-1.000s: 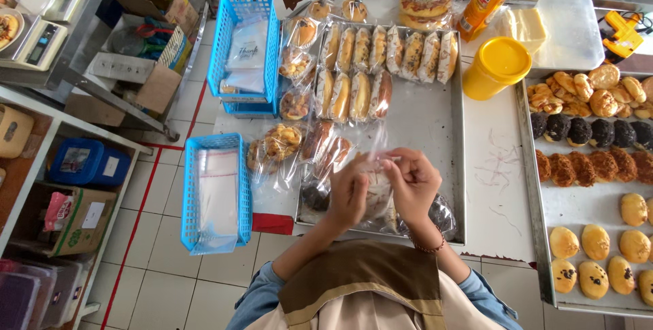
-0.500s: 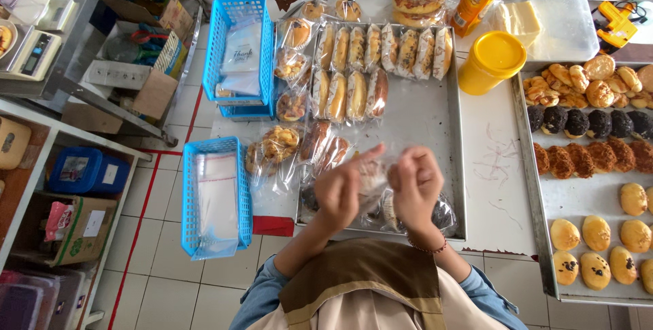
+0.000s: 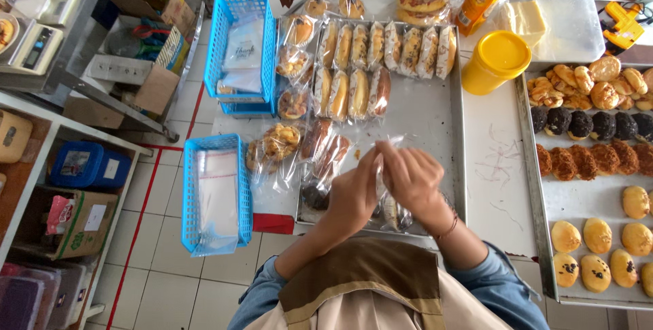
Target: The person packs various types of bread and pastries into individual plastic bags on a work table, sealing some with adhesive tape.
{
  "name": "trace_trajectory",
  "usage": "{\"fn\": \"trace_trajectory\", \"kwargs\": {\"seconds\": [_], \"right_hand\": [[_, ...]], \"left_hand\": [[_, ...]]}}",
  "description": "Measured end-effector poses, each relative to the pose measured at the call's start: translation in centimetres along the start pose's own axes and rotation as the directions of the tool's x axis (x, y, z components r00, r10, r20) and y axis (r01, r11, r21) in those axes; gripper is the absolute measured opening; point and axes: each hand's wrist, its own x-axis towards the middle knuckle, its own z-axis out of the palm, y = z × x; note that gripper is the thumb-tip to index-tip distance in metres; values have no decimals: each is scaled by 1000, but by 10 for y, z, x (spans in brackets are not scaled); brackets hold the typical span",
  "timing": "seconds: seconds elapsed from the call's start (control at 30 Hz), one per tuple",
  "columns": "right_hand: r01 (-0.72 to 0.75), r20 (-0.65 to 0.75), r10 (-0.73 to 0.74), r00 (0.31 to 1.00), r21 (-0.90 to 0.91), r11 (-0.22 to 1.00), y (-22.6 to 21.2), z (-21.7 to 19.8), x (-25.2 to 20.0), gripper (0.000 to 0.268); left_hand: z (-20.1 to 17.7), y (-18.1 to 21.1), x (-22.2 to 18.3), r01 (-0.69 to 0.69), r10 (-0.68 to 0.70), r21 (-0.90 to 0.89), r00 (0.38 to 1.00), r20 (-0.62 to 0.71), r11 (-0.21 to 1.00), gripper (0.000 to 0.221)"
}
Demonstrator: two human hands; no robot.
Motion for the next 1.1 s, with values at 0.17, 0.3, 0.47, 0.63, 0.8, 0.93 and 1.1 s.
{"fn": "trace_trajectory", "kwargs": {"seconds": [0.17,0.3,0.47,0.63,0.8,0.93,1.1], "right_hand": [[-393,-202,414,888,135,909,25,13,-12,15],[-307,215,937,275,943,-126,40,1,-9,16],[-128,296,855,426,955,-267,67,-28,-28,13],[-580,395,425,815,527,622,26,-20,-57,13],[-611,595,508,623,-35,791,-24,34,-75,40],[-493,288,496,819,-90,865,-13,47,-78,23],[-610,176,586,791,295,735,-8,30,-78,39]], "left_hand": [[3,1,-3,-27,28,48,999,-21,998,38],[15,-21,-4,72,-72,-12,997,-38,997,21],[5,-37,0,37,7,250,985,-173,967,9],[0,-32,15,-64,261,552,922,-287,832,10],[20,-25,9,-154,294,475,926,-236,867,45],[13,-12,3,-285,375,319,887,-270,904,48],[10,-19,11,-277,109,-290,867,-486,916,52]]}}
